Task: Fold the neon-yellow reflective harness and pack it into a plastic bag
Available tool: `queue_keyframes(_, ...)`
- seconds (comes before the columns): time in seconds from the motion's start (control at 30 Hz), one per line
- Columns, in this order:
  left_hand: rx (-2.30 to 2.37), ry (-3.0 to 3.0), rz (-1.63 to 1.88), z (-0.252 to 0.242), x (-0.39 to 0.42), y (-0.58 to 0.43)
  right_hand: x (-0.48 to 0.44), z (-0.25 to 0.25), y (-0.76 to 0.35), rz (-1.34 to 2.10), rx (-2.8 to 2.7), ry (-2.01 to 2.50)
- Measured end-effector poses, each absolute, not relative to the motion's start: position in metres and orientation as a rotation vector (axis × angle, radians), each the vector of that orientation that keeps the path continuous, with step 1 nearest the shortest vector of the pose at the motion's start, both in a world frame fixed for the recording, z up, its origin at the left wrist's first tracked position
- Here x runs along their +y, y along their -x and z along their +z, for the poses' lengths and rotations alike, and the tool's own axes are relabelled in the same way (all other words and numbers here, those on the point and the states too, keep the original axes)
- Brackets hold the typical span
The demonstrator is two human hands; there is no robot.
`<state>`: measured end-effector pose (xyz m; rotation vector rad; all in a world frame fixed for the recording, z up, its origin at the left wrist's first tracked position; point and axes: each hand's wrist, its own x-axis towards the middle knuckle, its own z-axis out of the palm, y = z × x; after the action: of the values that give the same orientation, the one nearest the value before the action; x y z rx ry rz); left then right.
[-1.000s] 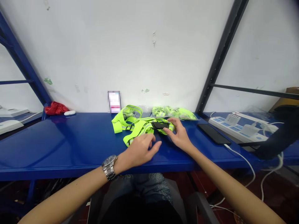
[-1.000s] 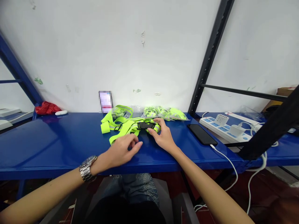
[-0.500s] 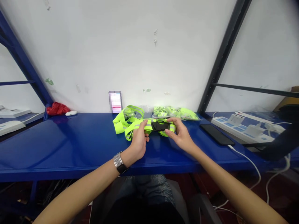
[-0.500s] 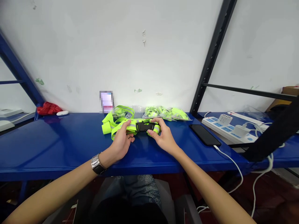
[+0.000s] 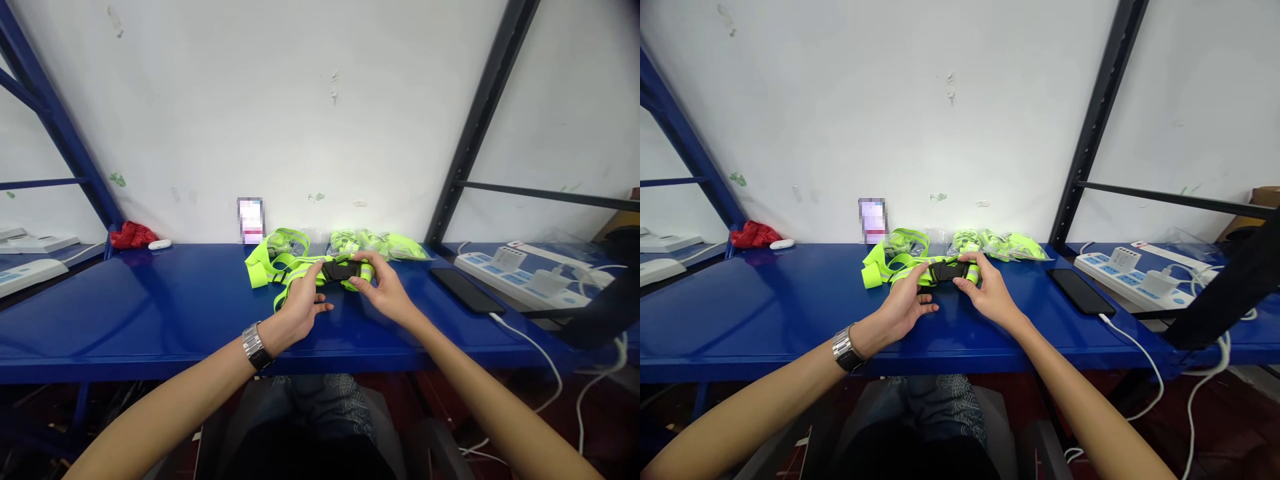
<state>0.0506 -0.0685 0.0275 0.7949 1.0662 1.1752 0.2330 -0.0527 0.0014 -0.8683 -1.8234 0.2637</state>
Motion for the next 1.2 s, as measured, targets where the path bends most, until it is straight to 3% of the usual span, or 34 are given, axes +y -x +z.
queue_keyframes(0.13, 0.942, -0.678, 1.029, 0.025, -0.069, -0.05, -0.054, 0.0, -0.23, 0.27, -1.816, 0.856)
queue_keyframes(0.3, 0.829, -0.634, 1.088, 0.024, -0.058, -0.054, -0.054, -0.002, -0.236, 0.259, -1.942, 0.884)
queue_keyframes(0.5, 0.826, -0.621, 1.278, 0.034, -0.046, -0.063, -0.087, -0.005, -0.219, -0.214, -1.508, 1.154)
queue_keyframes(0.57, 0.817, -0.63, 1.305, 0.038, -0.045, -0.063, -0.101, -0.005, -0.204, 0.036, -1.555, 1.149)
queue_keyframes(0.63, 0.8, -0.648, 1.297, 0.038, -0.046, -0.061, -0.109, -0.005, -0.189, 0.562, -1.639, 1.169)
queue_keyframes(0.77, 0.806, -0.689, 1.249, 0.029, -0.053, -0.054, -0.097, -0.005, -0.168, 1.137, -0.922, 0.976)
queue_keyframes(0.97, 1.088, -0.921, 1.057, 0.009, -0.057, -0.042, -0.069, -0.005, -0.165, 1.048, -0.345, 0.807)
queue_keyframes(1.2, 1.311, -1.374, 0.994, -0.003, -0.051, -0.031, -0.058, -0.014, -0.177, 0.667, -0.54, 1.009)
